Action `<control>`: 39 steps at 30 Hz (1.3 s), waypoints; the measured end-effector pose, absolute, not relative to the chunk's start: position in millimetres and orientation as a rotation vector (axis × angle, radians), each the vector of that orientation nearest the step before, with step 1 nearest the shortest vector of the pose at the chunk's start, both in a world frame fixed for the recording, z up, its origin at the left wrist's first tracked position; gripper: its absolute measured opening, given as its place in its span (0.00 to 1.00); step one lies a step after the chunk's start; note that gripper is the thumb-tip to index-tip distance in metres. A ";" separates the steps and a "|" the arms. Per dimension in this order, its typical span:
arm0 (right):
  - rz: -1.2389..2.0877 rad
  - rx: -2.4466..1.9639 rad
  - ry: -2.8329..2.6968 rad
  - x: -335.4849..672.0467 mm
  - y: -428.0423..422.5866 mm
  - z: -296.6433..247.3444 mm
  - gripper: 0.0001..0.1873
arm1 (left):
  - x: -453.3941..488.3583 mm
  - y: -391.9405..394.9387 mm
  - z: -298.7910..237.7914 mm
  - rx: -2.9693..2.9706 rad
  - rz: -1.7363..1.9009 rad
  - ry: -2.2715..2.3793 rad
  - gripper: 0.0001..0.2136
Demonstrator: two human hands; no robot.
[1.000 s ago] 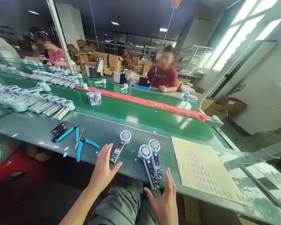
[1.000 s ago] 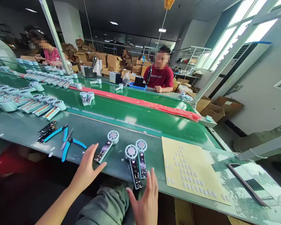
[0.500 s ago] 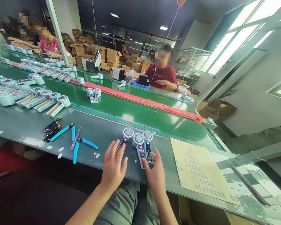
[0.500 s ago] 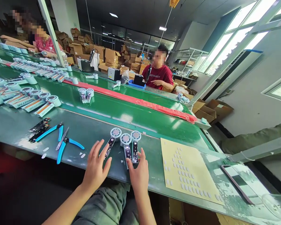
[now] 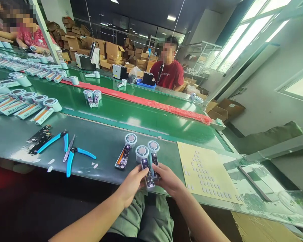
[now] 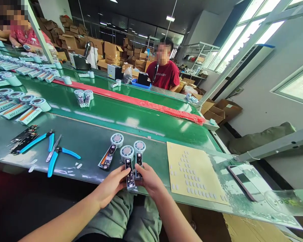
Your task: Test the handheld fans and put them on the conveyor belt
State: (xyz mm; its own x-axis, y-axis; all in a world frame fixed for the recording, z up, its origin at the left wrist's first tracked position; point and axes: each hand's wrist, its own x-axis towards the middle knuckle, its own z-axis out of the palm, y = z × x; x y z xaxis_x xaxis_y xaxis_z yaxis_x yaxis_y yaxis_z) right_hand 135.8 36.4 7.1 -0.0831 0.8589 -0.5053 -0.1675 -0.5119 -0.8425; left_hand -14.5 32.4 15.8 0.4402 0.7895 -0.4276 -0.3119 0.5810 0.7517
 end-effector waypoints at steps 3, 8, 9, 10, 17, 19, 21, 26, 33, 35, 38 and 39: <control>1.785 -1.325 -0.585 139.2 -8.4 5.7 0.27 | -30.3 5.7 14.9 0.565 0.604 0.863 0.20; 1.704 -1.192 -0.281 134.1 -73.2 -9.8 0.18 | -47.5 -37.4 3.7 0.548 0.542 0.939 0.22; 1.674 -1.213 -0.265 130.9 -81.4 -13.4 0.18 | -47.2 -43.2 0.2 0.561 0.557 0.939 0.23; 1.638 -1.242 -0.271 127.2 -88.0 -17.0 0.17 | -45.8 -47.8 -3.4 0.575 0.577 0.934 0.23; 1.460 -1.380 -0.494 106.3 -104.1 -32.3 0.19 | -35.5 -59.5 -18.0 0.635 0.673 0.915 0.22; 1.448 -1.396 -0.491 105.8 -105.4 -34.0 0.19 | -36.4 -60.4 -18.8 0.664 0.657 0.919 0.20; 1.429 -1.422 -0.500 106.4 -106.6 -34.9 0.21 | -38.0 -61.4 -19.9 0.671 0.629 0.924 0.19; 1.450 -1.362 -0.505 104.9 -106.3 -31.0 0.24 | -40.7 -63.2 -21.6 0.721 0.595 0.972 0.18; 1.486 -1.231 -0.446 101.2 -103.5 -27.5 0.21 | -43.6 -65.5 -23.3 0.777 0.568 0.899 0.22; 1.468 -1.239 -0.458 101.7 -103.4 -28.2 0.21 | -43.9 -65.8 -24.7 0.802 0.578 0.898 0.22; 1.468 -1.238 -0.470 102.6 -103.4 -28.5 0.20 | -42.9 -66.0 -25.4 0.787 0.591 0.916 0.22; 1.474 -1.232 -0.467 102.8 -103.4 -28.4 0.20 | -42.3 -65.9 -25.0 0.774 0.595 0.923 0.22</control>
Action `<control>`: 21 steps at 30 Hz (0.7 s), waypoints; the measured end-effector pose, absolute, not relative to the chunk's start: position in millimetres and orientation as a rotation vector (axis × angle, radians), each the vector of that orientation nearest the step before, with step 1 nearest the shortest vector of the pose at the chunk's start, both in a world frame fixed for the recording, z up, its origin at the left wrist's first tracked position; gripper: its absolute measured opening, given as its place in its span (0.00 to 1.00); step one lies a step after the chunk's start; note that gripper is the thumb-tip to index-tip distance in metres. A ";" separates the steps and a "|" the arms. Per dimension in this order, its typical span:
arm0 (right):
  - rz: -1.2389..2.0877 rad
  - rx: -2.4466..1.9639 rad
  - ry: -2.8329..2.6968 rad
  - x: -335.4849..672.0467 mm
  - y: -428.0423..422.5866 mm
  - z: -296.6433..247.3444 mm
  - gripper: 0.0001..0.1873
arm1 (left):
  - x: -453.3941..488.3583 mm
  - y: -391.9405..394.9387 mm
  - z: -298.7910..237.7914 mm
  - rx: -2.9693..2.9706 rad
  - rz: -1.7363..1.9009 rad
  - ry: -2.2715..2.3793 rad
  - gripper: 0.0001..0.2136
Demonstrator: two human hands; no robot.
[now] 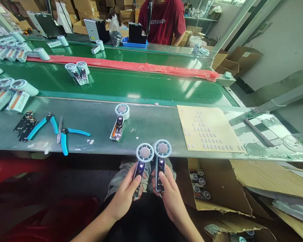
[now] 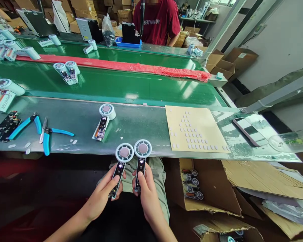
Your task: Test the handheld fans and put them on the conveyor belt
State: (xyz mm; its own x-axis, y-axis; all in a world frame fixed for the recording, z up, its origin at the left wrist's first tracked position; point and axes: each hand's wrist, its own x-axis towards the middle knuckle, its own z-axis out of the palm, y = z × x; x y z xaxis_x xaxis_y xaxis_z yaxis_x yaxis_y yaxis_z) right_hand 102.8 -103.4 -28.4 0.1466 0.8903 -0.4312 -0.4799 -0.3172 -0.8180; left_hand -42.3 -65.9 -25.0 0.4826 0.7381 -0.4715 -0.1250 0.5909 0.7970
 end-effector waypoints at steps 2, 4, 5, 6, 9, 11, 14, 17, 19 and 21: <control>1.490 -1.207 -0.464 103.2 -103.5 -28.2 0.20 | -40.8 -65.5 -23.2 0.750 0.610 0.932 0.21; 1.500 -1.182 -0.468 103.5 -103.8 -27.9 0.19 | -40.0 -64.9 -20.1 0.728 0.623 0.930 0.19; 1.502 -1.171 -0.471 103.6 -103.9 -27.7 0.18 | -39.9 -64.6 -18.3 0.720 0.624 0.928 0.17; 1.501 -1.165 -0.470 103.6 -104.1 -27.5 0.17 | -40.1 -64.3 -16.4 0.715 0.622 0.924 0.16; 1.500 -1.143 -0.456 103.5 -104.3 -26.0 0.17 | -41.3 -63.6 -11.7 0.699 0.612 0.898 0.11; 1.507 -1.133 -0.441 103.4 -104.2 -24.8 0.17 | -41.9 -63.4 -10.1 0.690 0.606 0.883 0.11; 1.514 -1.137 -0.418 103.1 -103.8 -23.5 0.17 | -41.5 -63.1 -10.2 0.691 0.596 0.883 0.10; 1.507 -1.158 -0.427 103.0 -103.3 -23.4 0.18 | -40.3 -63.3 -12.7 0.705 0.601 0.899 0.11; 1.492 -1.192 -0.452 103.0 -103.1 -23.7 0.19 | -39.5 -63.9 -15.6 0.715 0.607 0.905 0.13; 1.474 -1.230 -0.473 103.1 -103.1 -23.9 0.20 | -38.9 -64.8 -18.7 0.736 0.612 0.909 0.14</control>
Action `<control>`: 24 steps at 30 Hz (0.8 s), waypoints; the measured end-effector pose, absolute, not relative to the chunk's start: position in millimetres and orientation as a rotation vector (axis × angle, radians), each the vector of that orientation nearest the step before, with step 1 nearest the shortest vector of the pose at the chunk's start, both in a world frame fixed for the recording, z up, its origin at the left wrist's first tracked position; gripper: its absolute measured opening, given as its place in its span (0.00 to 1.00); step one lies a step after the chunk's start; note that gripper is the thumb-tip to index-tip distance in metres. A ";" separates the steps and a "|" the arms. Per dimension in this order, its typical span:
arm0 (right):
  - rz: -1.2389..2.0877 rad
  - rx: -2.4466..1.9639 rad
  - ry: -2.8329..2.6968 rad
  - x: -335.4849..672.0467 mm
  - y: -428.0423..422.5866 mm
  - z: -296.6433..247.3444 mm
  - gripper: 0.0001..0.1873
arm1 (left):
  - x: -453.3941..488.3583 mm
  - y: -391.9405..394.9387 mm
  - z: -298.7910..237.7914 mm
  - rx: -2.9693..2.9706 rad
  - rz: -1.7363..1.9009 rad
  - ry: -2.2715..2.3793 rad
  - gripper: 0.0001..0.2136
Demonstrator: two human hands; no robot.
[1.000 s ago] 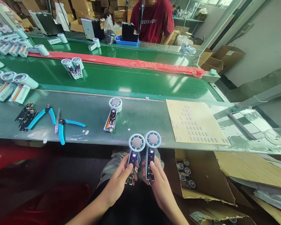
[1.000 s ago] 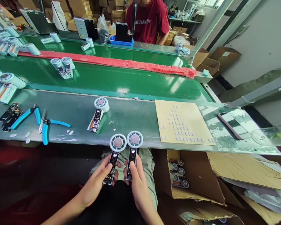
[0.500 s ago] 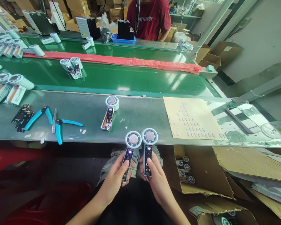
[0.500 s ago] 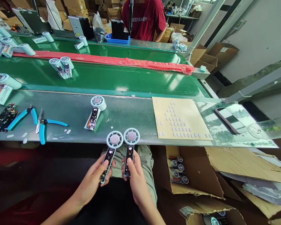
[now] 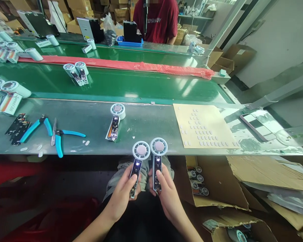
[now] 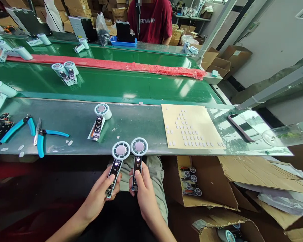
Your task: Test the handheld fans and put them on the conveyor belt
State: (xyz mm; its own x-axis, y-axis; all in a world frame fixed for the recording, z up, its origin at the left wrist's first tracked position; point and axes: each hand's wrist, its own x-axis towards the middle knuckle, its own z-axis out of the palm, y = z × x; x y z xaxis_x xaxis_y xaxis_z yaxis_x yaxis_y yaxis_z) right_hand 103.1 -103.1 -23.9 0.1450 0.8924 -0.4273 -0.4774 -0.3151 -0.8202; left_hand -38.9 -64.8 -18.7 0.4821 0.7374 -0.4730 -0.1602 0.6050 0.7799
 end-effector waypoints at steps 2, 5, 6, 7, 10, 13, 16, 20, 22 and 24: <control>1.465 -1.239 -0.473 103.6 -103.2 -24.1 0.19 | -38.8 -65.5 -21.2 0.766 0.611 0.914 0.15; 1.481 -1.208 -0.461 104.5 -103.7 -24.4 0.17 | -40.3 -65.1 -22.0 0.799 0.592 0.913 0.15; 1.489 -1.195 -0.459 104.8 -103.8 -24.5 0.16 | -41.2 -64.5 -21.6 0.804 0.584 0.906 0.15; 1.494 -1.181 -0.459 105.0 -104.0 -24.8 0.16 | -42.3 -63.7 -21.1 0.806 0.577 0.900 0.15; 1.504 -1.141 -0.450 105.0 -104.4 -25.5 0.15 | -45.0 -61.2 -19.4 0.797 0.562 0.878 0.15; 1.507 -1.127 -0.436 104.8 -104.7 -25.9 0.14 | -46.2 -59.9 -18.6 0.785 0.561 0.858 0.15; 1.503 -1.127 -0.431 104.9 -105.3 -25.6 0.14 | -46.5 -60.0 -18.1 0.791 0.564 0.847 0.14; 1.509 -1.138 -0.436 105.3 -105.8 -25.0 0.15 | -46.5 -60.5 -17.1 0.777 0.573 0.840 0.15; 1.494 -1.174 -0.453 105.4 -105.4 -24.9 0.16 | -46.0 -60.2 -16.4 0.771 0.572 0.857 0.15; 1.458 -1.240 -0.480 105.3 -104.6 -24.7 0.17 | -45.3 -59.6 -15.7 0.769 0.565 0.889 0.15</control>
